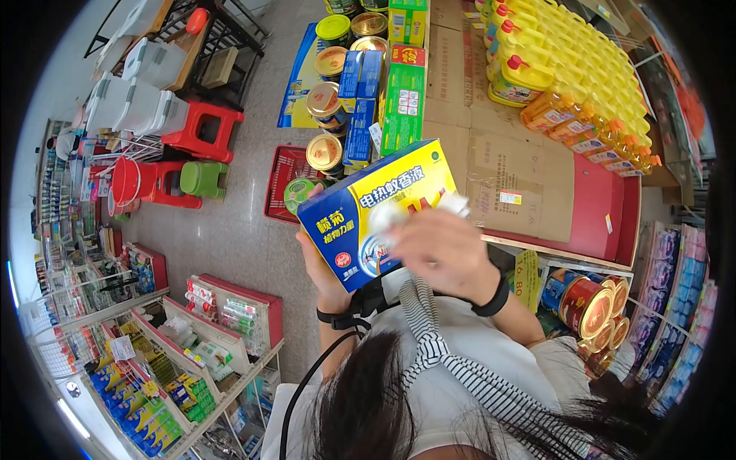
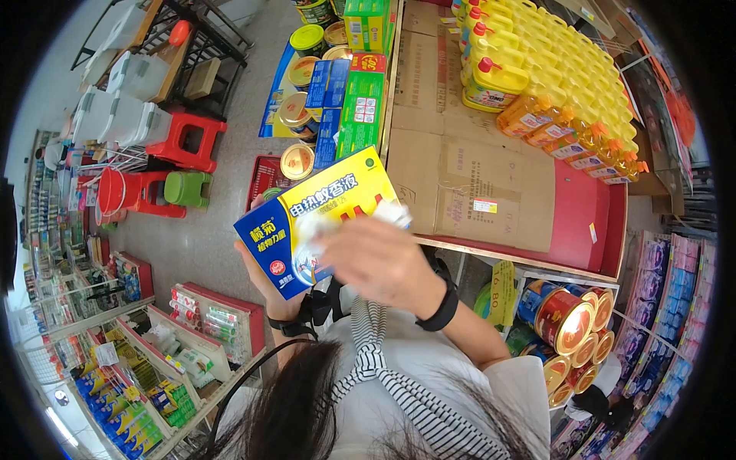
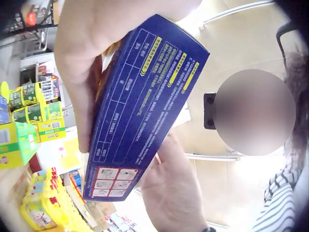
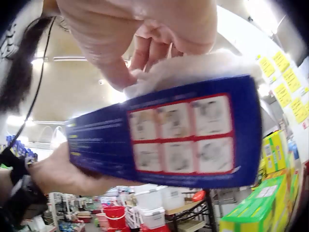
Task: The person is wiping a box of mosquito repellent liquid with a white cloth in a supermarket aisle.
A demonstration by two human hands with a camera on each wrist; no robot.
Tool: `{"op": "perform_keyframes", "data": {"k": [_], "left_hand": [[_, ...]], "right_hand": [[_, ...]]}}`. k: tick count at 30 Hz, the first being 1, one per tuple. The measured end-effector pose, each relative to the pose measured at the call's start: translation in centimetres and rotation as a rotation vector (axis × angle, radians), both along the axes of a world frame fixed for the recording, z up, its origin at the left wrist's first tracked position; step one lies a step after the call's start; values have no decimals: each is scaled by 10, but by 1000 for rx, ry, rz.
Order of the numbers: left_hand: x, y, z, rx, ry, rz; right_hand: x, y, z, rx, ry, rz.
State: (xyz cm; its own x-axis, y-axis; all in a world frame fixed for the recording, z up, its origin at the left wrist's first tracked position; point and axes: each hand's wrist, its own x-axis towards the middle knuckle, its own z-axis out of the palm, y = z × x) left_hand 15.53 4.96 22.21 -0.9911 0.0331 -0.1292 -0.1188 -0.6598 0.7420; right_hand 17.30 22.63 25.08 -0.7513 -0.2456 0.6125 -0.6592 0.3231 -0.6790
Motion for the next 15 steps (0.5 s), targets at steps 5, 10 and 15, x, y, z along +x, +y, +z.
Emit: {"op": "perform_keyframes", "data": {"k": [5,10,15], "left_hand": [[-1,-5,-3,48,5,1],[-1,-8,-4,64,1,2],[-2,-9,-6,57,-20,20]], "right_hand": [[-3,13,3,54,37,82],[-23,37,3,103,26,-297],[-1,8,-6,65,34,12]]}}
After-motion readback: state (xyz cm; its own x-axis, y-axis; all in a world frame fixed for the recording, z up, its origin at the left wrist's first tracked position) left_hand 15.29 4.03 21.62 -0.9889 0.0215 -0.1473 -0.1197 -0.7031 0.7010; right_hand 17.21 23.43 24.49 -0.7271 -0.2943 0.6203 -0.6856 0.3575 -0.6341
